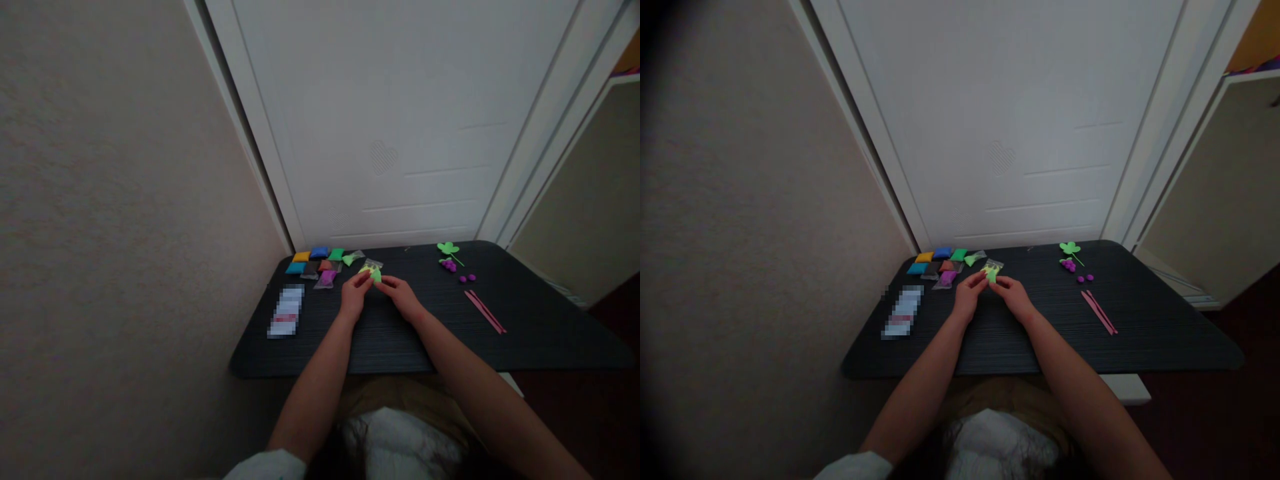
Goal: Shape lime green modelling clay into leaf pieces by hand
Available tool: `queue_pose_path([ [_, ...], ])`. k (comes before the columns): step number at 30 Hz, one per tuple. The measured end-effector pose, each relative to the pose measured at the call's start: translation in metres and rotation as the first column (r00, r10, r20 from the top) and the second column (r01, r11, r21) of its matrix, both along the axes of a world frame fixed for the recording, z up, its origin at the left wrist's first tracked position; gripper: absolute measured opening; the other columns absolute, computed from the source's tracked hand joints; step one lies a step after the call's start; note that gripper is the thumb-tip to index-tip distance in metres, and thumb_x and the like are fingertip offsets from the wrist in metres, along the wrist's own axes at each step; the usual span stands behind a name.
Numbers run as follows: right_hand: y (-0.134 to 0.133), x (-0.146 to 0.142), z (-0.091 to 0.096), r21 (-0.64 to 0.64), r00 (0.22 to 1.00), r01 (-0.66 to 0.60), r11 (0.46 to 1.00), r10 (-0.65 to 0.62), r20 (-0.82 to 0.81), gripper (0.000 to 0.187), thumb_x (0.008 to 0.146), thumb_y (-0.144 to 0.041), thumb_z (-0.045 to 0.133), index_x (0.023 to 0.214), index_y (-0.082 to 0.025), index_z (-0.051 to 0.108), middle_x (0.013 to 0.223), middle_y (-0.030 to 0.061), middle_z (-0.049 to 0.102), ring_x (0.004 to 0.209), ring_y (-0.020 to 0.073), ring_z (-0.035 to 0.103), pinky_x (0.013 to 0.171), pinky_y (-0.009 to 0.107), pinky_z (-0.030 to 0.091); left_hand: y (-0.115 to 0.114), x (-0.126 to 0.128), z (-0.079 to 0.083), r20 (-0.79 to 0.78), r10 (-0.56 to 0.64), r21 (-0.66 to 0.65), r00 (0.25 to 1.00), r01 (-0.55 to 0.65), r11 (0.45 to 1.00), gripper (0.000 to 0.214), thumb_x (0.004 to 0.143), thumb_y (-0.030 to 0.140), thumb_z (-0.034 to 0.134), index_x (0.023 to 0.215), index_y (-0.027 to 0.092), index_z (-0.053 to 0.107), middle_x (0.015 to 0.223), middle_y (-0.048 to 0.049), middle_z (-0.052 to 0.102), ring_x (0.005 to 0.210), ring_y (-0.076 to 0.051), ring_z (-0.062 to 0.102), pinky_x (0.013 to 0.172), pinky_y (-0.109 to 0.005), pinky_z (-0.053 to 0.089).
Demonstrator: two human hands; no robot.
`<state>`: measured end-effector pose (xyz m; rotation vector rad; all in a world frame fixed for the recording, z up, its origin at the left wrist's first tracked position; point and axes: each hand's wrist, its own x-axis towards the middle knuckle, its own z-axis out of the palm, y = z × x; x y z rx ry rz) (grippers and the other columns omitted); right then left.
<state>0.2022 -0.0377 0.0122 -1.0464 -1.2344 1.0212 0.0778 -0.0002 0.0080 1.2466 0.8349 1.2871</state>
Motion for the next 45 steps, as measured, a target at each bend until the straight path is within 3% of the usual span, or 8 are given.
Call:
queue_pose_path([
  [8, 0.001, 0.0, 0.0, 0.005, 1.0, -0.002, 1.0, 0.002, -0.015, 0.033, 0.064, -0.037, 0.058, 0.094, -0.022, 0.061, 0.092, 0.0011, 0.063, 0.092, 0.0179, 0.053, 0.086, 0.032, 0.034, -0.004, -0.002, 0.005, -0.06, 0.037, 0.063, 0.997, -0.033, 0.997, 0.025, 0.058, 0.024, 0.064, 0.083, 0.017, 0.064, 0.09, -0.0054, 0.063, 0.086, -0.017, 0.055, 0.084, -0.034, 0.038],
  [17, 0.002, 0.002, -0.004, 0.006, 0.991, 0.032, 0.999, -0.033, 0.131, 0.034, 0.062, -0.035, 0.059, 0.093, -0.022, 0.061, 0.089, 0.0012, 0.062, 0.083, 0.0177, 0.054, 0.08, 0.033, 0.037, 0.0, 0.001, 0.001, 0.063, 0.037, -0.054, 0.997, -0.033, 0.998, 0.031, 0.054, 0.02, 0.067, 0.084, 0.014, 0.062, 0.088, -0.0059, 0.063, 0.084, -0.016, 0.056, 0.083, -0.033, 0.039],
  [24, 0.003, 0.001, -0.006, 0.012, 0.988, 0.071, 0.997, -0.072, 0.136, 0.033, 0.064, -0.037, 0.057, 0.093, -0.021, 0.06, 0.081, 0.001, 0.063, 0.072, 0.0156, 0.054, 0.071, 0.03, 0.039, 0.003, 0.001, -0.006, 0.081, 0.014, -0.073, 0.997, -0.008, 0.997, 0.032, 0.055, 0.025, 0.066, 0.086, 0.015, 0.062, 0.086, -0.0057, 0.063, 0.084, -0.016, 0.056, 0.082, -0.033, 0.039],
  [34, 0.002, 0.0, -0.002, 0.033, 0.996, 0.011, 0.999, -0.013, 0.085, 0.029, 0.066, -0.037, 0.055, 0.09, -0.022, 0.062, 0.088, 0.0011, 0.063, 0.084, 0.017, 0.055, 0.08, 0.03, 0.037, 0.004, 0.0, -0.009, 0.072, -0.046, -0.057, 0.996, 0.05, 0.997, 0.032, 0.058, 0.026, 0.065, 0.088, 0.015, 0.062, 0.087, -0.0062, 0.063, 0.084, -0.016, 0.056, 0.083, -0.033, 0.039],
  [41, 0.004, 0.002, -0.007, 0.031, 0.969, 0.117, 0.993, -0.12, 0.214, 0.035, 0.063, -0.04, 0.057, 0.091, -0.019, 0.06, 0.076, 0.0015, 0.062, 0.068, 0.0148, 0.053, 0.066, 0.028, 0.039, 0.005, 0.0, -0.011, 0.068, -0.029, -0.025, 0.997, 0.031, 0.999, 0.032, 0.058, 0.026, 0.064, 0.088, 0.015, 0.062, 0.09, -0.0068, 0.063, 0.086, -0.017, 0.056, 0.083, -0.034, 0.039],
  [45, 0.006, 0.004, -0.009, 0.05, 0.967, 0.09, 0.995, -0.1, 0.234, 0.032, 0.066, -0.041, 0.054, 0.087, -0.019, 0.061, 0.081, 0.0022, 0.063, 0.073, 0.0158, 0.055, 0.069, 0.028, 0.04, 0.006, 0.0, -0.013, 0.091, -0.049, -0.041, 0.995, 0.053, 0.998, 0.032, 0.059, 0.028, 0.063, 0.087, 0.014, 0.063, 0.09, -0.0077, 0.063, 0.085, -0.017, 0.056, 0.084, -0.034, 0.038],
])
